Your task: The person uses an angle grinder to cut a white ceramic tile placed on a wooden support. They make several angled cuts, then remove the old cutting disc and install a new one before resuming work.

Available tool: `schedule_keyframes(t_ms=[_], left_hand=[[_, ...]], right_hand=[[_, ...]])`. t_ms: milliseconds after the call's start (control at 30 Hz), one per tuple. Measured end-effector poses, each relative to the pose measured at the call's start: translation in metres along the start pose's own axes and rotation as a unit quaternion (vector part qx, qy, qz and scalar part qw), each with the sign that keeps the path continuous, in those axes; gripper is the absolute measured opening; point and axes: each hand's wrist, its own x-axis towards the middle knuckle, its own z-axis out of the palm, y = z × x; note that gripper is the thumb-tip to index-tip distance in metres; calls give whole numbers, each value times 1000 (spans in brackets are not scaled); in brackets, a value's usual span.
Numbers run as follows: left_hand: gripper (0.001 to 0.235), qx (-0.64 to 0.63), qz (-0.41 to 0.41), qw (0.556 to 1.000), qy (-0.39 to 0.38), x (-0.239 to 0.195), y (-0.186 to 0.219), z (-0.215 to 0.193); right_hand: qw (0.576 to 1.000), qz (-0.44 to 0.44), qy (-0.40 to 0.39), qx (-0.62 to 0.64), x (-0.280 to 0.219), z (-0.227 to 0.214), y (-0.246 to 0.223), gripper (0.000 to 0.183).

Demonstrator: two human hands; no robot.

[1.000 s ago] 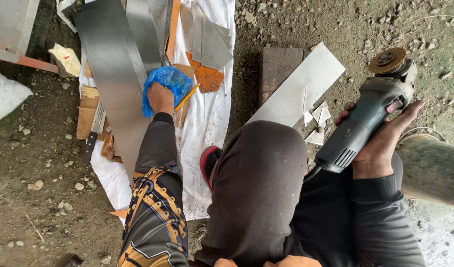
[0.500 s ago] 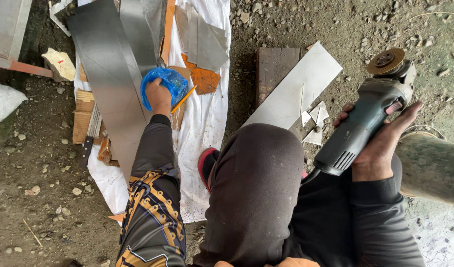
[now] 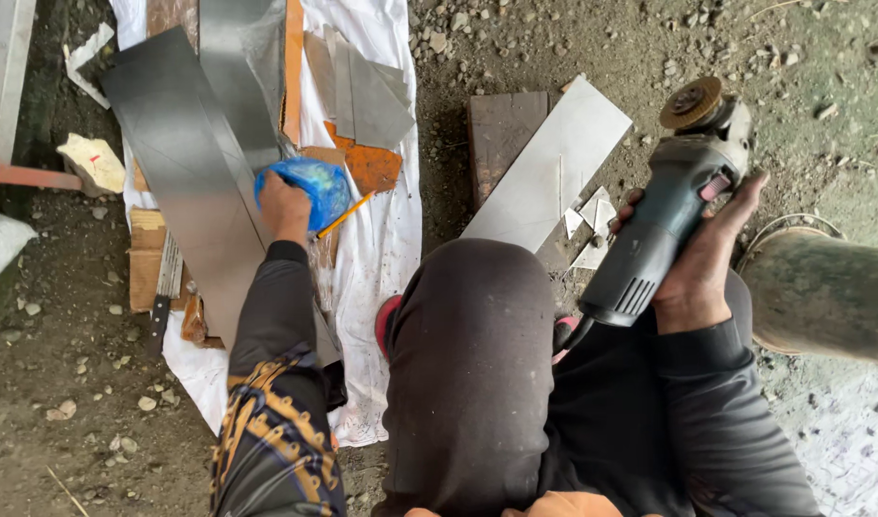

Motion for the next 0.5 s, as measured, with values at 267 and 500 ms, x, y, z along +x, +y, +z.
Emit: schedule_keyframes(t_ms=[267, 500], left_hand=[[22, 48, 138, 988, 54, 9, 40, -112], [14, -43, 465, 880, 86, -45, 195, -223]], right_hand=[[1000, -10, 12, 19, -3, 7, 0, 105], [995, 16, -30, 96, -17, -8, -6, 102]])
